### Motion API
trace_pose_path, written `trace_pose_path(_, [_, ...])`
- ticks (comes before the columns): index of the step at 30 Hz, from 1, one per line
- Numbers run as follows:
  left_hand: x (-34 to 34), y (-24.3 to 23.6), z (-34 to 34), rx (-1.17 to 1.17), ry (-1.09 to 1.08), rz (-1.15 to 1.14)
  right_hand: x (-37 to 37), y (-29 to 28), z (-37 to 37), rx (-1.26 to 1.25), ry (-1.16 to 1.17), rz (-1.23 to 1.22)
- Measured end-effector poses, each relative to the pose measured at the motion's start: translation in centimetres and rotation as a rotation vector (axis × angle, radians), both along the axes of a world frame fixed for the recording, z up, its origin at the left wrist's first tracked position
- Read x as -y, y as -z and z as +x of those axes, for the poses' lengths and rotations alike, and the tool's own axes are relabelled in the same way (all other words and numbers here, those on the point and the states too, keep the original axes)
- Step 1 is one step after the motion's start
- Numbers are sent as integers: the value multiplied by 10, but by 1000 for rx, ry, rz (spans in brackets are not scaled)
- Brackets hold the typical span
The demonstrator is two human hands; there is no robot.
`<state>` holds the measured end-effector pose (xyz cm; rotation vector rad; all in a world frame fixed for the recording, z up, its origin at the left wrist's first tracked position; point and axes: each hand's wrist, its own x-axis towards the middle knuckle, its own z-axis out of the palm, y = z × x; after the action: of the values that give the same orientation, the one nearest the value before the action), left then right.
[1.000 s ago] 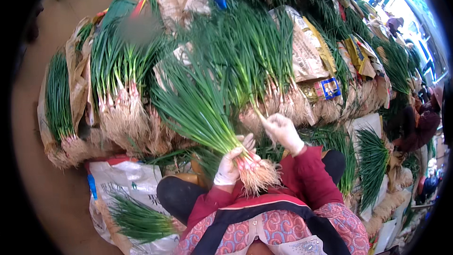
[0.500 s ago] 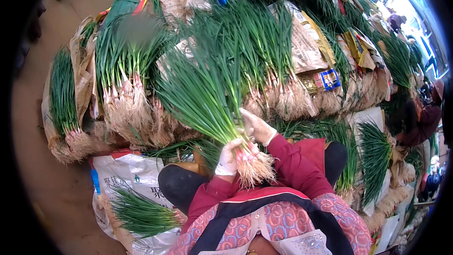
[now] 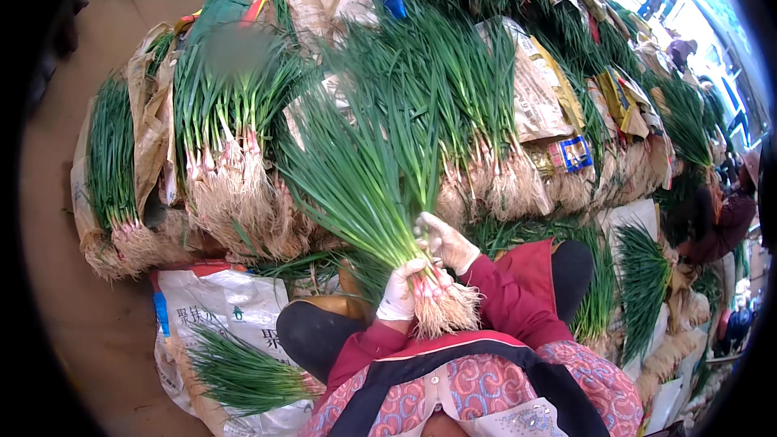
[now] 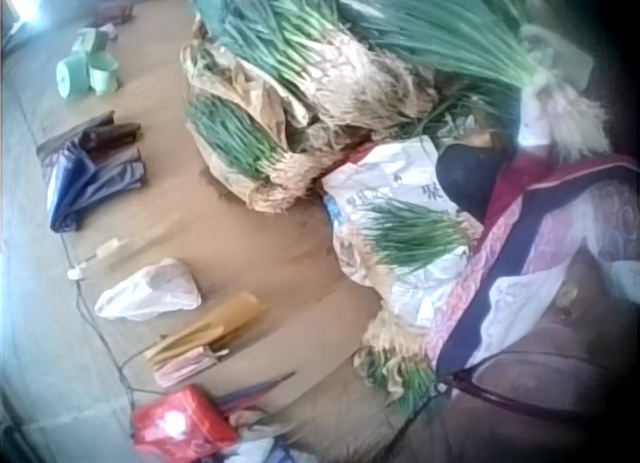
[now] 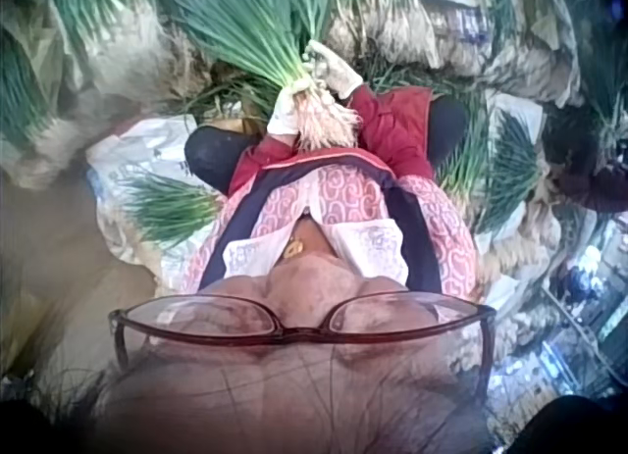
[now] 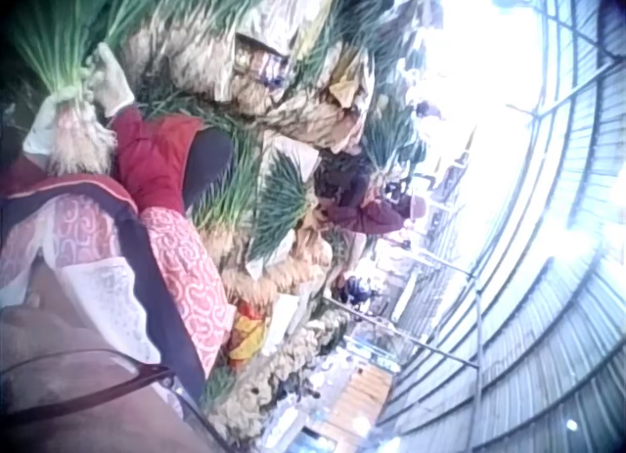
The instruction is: The person sorts and bunches green onions by hand, picking up stems from a large pile on the floor and organizing them into held bundles.
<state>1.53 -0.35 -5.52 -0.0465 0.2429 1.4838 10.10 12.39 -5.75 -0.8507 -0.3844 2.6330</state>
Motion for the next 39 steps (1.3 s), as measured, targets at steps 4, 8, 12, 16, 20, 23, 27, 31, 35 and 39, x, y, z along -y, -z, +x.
trace_pose_path(4, [3,-13,3,-46,-86,-123,20,-8,7,90,-39,64])
trace_pose_path(8, [4,3,1,19,-29,-58,18,-11,-11,229,135,87])
trace_pose_path(12, [-1,2,3,30,52,29,-8,29,-12,130,-85,238])
trace_pose_path(16, [1,16,11,-165,-40,-53,14,90,28,543,-261,741])
trace_pose_path(20, [-3,3,5,-139,-23,74,32,166,101,1061,-1319,1180])
trace_pose_path(23, [-8,17,-1,-47,131,169,15,101,96,1076,-1504,1401])
trace_pose_path(27, [-13,34,0,-136,106,129,-52,-3,67,1147,-602,1625])
trace_pose_path(31, [-28,19,17,-145,-12,46,-124,30,52,1580,-193,1585])
trace_pose_path(35, [-34,24,13,-160,30,38,-139,46,56,1610,-247,1591])
trace_pose_path(39, [-30,17,7,-103,-13,37,-91,3,66,1329,-32,1635])
